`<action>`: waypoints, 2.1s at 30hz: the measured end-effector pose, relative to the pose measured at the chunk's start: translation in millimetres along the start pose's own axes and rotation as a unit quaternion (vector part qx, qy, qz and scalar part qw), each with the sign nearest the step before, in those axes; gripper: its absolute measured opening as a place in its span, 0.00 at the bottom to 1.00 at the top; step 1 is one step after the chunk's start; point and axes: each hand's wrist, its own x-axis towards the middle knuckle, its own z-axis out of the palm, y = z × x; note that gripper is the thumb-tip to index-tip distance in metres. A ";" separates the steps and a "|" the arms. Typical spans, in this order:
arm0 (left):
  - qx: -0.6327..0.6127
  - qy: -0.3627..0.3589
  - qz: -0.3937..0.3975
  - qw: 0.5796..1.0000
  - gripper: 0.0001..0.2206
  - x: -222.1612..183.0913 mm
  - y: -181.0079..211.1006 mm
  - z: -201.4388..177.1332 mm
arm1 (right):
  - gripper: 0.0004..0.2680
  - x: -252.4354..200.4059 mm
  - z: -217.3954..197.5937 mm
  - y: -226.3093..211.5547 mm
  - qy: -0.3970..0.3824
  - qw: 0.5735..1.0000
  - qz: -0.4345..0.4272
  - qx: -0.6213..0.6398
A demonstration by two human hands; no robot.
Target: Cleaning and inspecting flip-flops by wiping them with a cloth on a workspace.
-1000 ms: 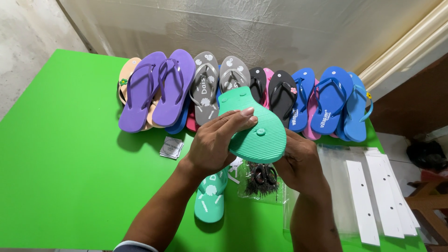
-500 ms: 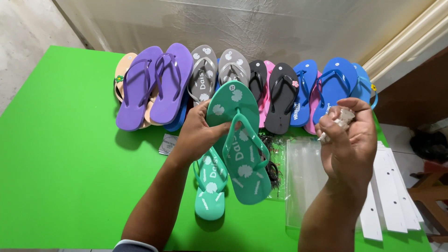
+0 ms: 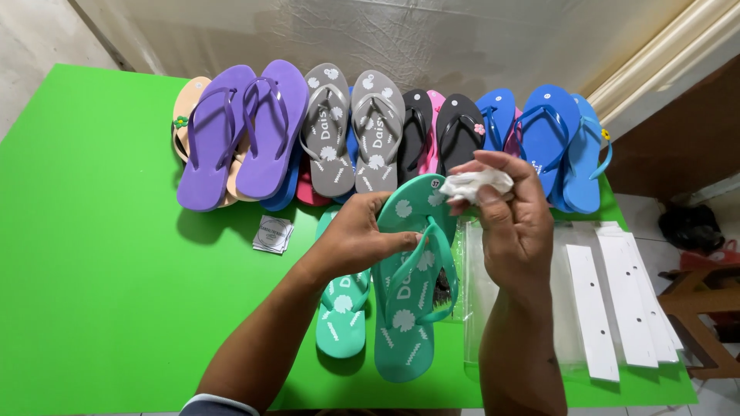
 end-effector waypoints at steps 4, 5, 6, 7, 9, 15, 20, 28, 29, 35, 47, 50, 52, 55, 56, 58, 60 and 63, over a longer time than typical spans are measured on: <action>0.020 0.000 0.015 1.000 0.09 0.9 -3.9 -1.3 | 0.08 2.7 3.0 3.2 -0.076 0.973 -0.143 -0.167; 0.028 -0.008 0.019 0.999 0.09 2.5 -8.8 -2.5 | 0.08 5.1 9.9 1.1 -0.092 0.957 -0.177 -0.211; 0.037 -0.016 0.023 0.999 0.09 4.1 -13.8 -3.8 | 0.07 7.6 16.8 -0.8 -0.107 0.938 -0.211 -0.254; 0.037 -0.017 0.022 0.999 0.09 3.1 -14.2 -3.9 | 0.07 8.6 16.6 5.8 -0.106 0.938 -0.210 -0.255; 0.071 -0.014 0.022 0.997 0.06 0.8 -14.6 -4.6 | 0.12 11.1 16.7 18.9 -0.147 0.921 -0.215 -0.291; 0.136 -0.029 0.016 0.990 0.07 -5.0 2.3 0.0 | 0.09 3.9 14.0 36.1 -0.099 0.944 -0.160 -0.270; 0.128 -0.015 0.027 0.991 0.07 -9.0 10.3 3.8 | 0.10 9.8 7.2 39.1 0.053 0.947 -0.147 -0.281; 0.071 0.031 0.063 0.995 0.11 0.0 -10.0 -2.5 | 0.18 6.2 8.4 37.6 -0.054 0.947 -0.171 -0.267; 0.084 0.033 0.069 0.993 0.11 0.7 -10.5 -3.6 | 0.17 3.4 5.9 46.5 -0.053 0.953 -0.123 -0.273; 0.087 0.041 0.059 0.994 0.12 -2.0 -2.7 -1.0 | 0.12 3.8 0.6 53.8 0.032 0.937 -0.077 -0.340; 0.047 0.072 0.054 0.995 0.08 -5.5 18.0 1.7 | 0.12 0.7 4.9 54.0 0.053 0.946 -0.044 -0.316; 0.053 0.075 0.062 0.994 0.07 -5.7 24.5 2.9 | 0.11 1.8 1.1 56.6 0.066 0.939 -0.030 -0.336; 0.056 0.076 0.065 0.993 0.07 -5.9 26.5 3.2 | 0.12 2.3 1.3 54.4 0.080 0.935 -0.025 -0.346; 0.065 0.095 0.075 0.991 0.06 -5.0 23.8 2.0 | 0.15 2.0 6.1 47.4 0.079 0.967 0.012 -0.244; 0.059 0.103 0.080 0.990 0.06 -4.7 23.9 1.9 | 0.14 0.1 6.4 50.2 0.043 0.963 -0.004 -0.267; 0.054 0.113 0.085 0.988 0.05 -3.5 22.9 2.4 | 0.16 0.4 8.7 49.4 0.006 0.957 -0.020 -0.289; 0.080 0.148 0.062 0.984 0.08 -2.2 20.0 4.2 | 0.13 3.2 12.1 41.9 0.019 0.950 0.004 -0.310; 0.076 0.169 0.071 0.980 0.09 1.0 18.8 3.2 | 0.12 6.9 6.0 44.5 0.079 0.944 0.018 -0.319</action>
